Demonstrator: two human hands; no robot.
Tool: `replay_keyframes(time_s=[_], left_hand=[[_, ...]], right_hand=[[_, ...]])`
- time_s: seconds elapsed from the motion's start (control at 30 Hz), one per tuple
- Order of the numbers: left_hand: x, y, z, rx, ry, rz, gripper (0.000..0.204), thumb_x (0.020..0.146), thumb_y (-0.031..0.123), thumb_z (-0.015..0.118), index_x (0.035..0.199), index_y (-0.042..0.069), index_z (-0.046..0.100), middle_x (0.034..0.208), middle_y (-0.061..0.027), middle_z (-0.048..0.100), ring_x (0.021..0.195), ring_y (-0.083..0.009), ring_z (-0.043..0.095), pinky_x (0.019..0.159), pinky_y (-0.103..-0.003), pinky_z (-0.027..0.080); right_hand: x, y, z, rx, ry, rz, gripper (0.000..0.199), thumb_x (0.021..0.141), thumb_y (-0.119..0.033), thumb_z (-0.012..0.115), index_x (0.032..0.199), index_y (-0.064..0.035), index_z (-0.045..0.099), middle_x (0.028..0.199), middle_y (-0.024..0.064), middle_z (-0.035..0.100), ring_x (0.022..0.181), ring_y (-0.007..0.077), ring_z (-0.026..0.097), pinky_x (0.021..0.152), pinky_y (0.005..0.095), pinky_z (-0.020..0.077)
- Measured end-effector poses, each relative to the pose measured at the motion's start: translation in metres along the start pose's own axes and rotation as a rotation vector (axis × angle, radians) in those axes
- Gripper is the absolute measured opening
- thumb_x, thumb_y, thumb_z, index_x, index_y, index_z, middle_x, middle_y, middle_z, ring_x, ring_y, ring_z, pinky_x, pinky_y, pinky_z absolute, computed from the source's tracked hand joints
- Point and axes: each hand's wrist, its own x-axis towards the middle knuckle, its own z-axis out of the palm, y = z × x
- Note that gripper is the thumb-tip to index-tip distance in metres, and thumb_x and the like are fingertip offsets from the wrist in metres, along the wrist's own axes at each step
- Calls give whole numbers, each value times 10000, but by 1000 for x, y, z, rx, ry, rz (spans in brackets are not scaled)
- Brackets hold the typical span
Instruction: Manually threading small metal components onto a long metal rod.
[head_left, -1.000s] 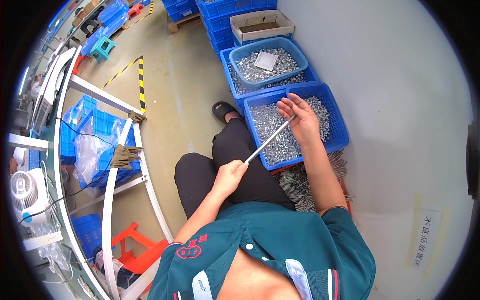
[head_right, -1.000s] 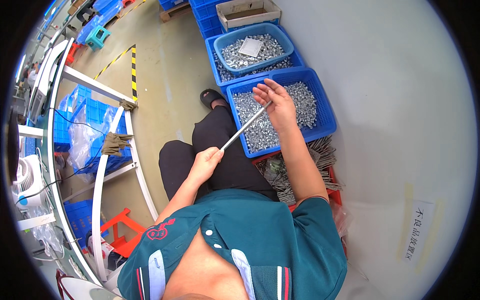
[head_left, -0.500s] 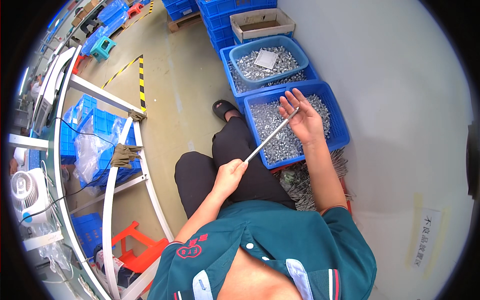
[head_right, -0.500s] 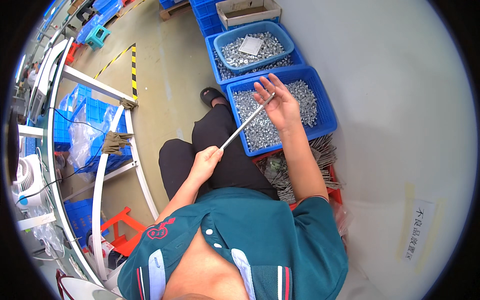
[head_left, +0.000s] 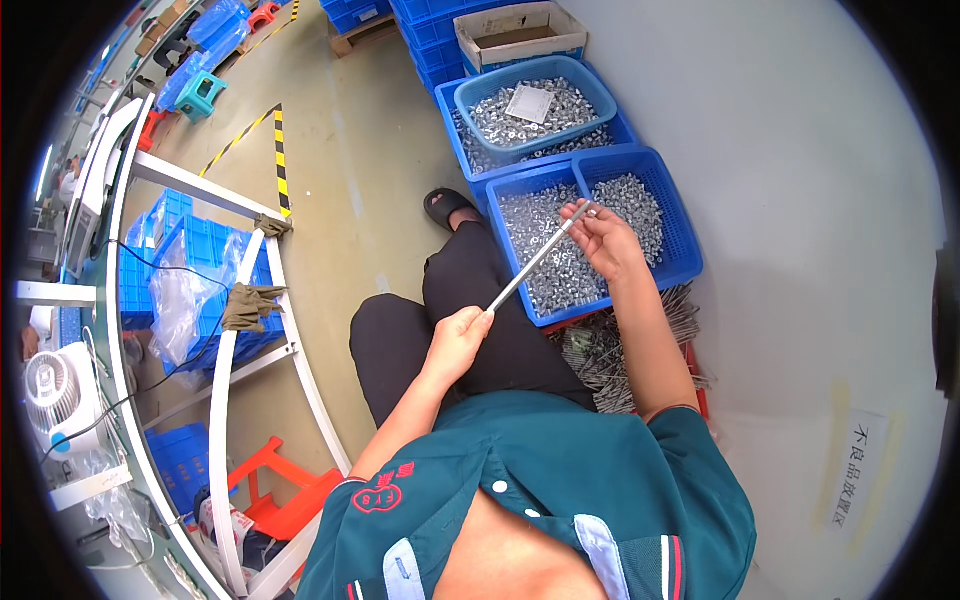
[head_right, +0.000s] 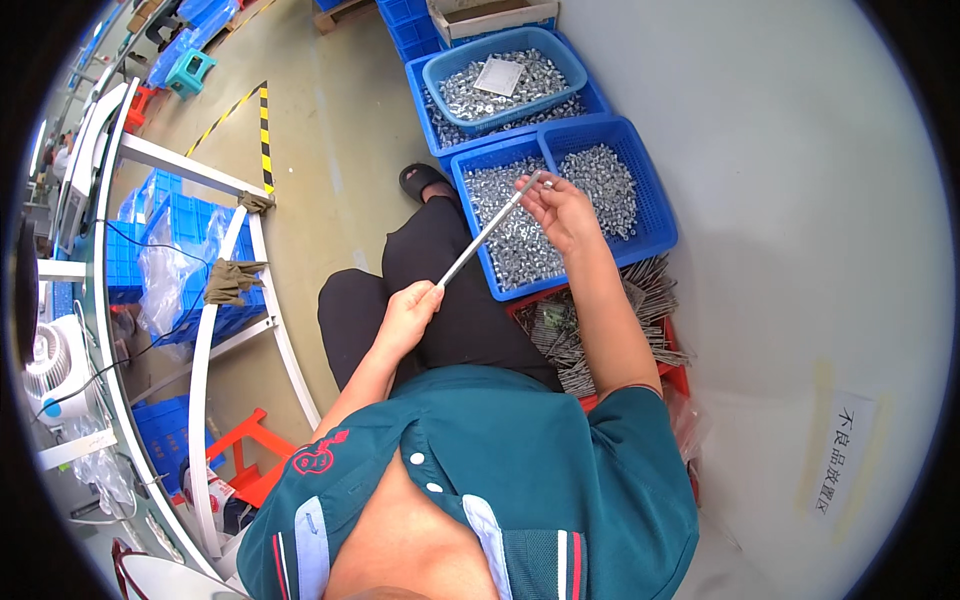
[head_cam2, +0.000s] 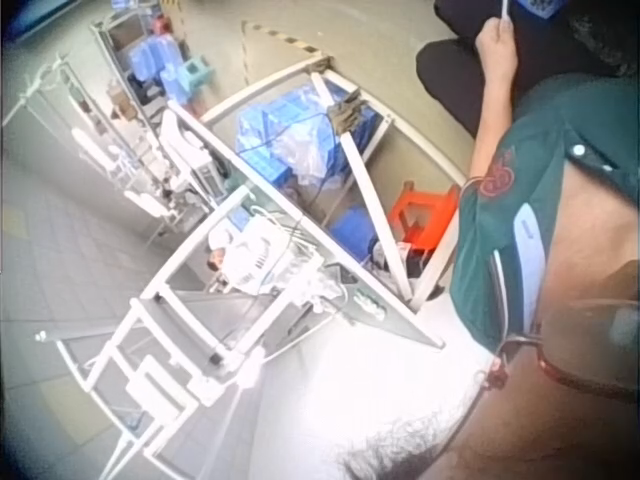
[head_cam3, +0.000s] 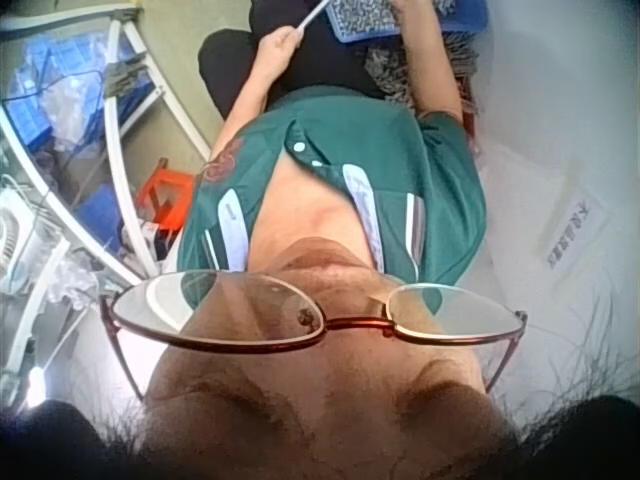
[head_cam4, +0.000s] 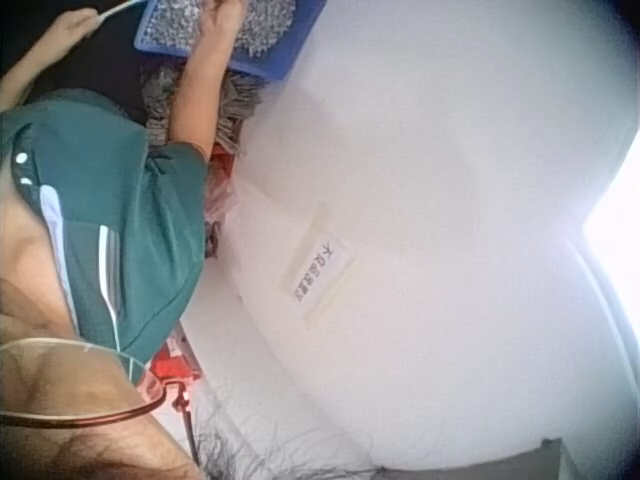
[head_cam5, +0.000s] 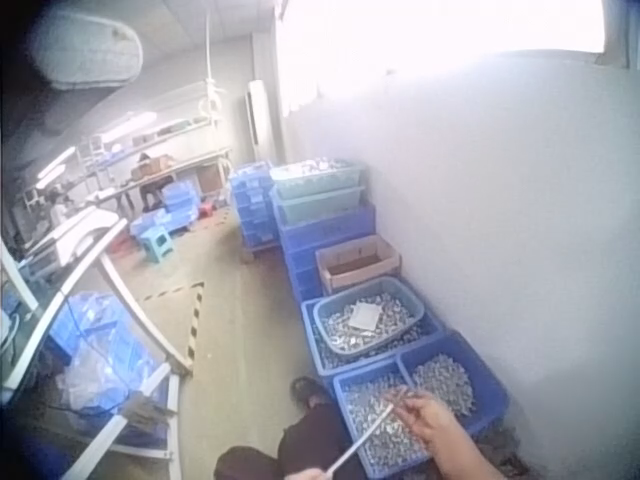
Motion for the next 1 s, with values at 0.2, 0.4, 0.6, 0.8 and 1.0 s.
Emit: replay_keyframes(time_s=[0.2,0.4,0.6,0.8,1.0], left_hand=[[-1,2,-1,20,-24,-7,305,902,231,531,696,6,509,576,-9,429,563,-69,377,519,-258,352],[-1,-4,0,-6,3,62,303,906,235,520,666,52,499,563,51,396,516,-33,341,461,-214,281],[-2,-1,1,15,-1,55,300,906,234,521,672,46,506,567,46,398,525,-36,347,472,-218,291],[-2,-1,1,49,-4,55,297,905,227,524,679,36,508,582,38,405,551,-46,356,489,-228,305],[-3,-2,0,69,-14,50,293,904,225,525,688,27,512,590,25,426,570,-57,377,507,-237,330]], right_hand=[[-2,-7,-11,-300,7,-129,225,915,-57,421,1121,23,461,929,123,570,810,192,606,687,283,541],[-11,-19,-2,-92,-106,-44,256,930,-91,423,1150,33,463,967,136,579,852,194,603,729,298,535],[-4,-21,-18,-70,-106,-88,223,925,-114,459,1114,-6,505,1045,138,591,887,180,602,762,300,529],[-6,-26,-21,-106,-179,-63,156,884,-132,551,1015,-49,572,871,44,597,763,127,572,638,247,483],[-15,-31,-3,-213,-179,1,138,867,-145,584,962,-46,601,803,11,582,724,103,548,583,231,435]])
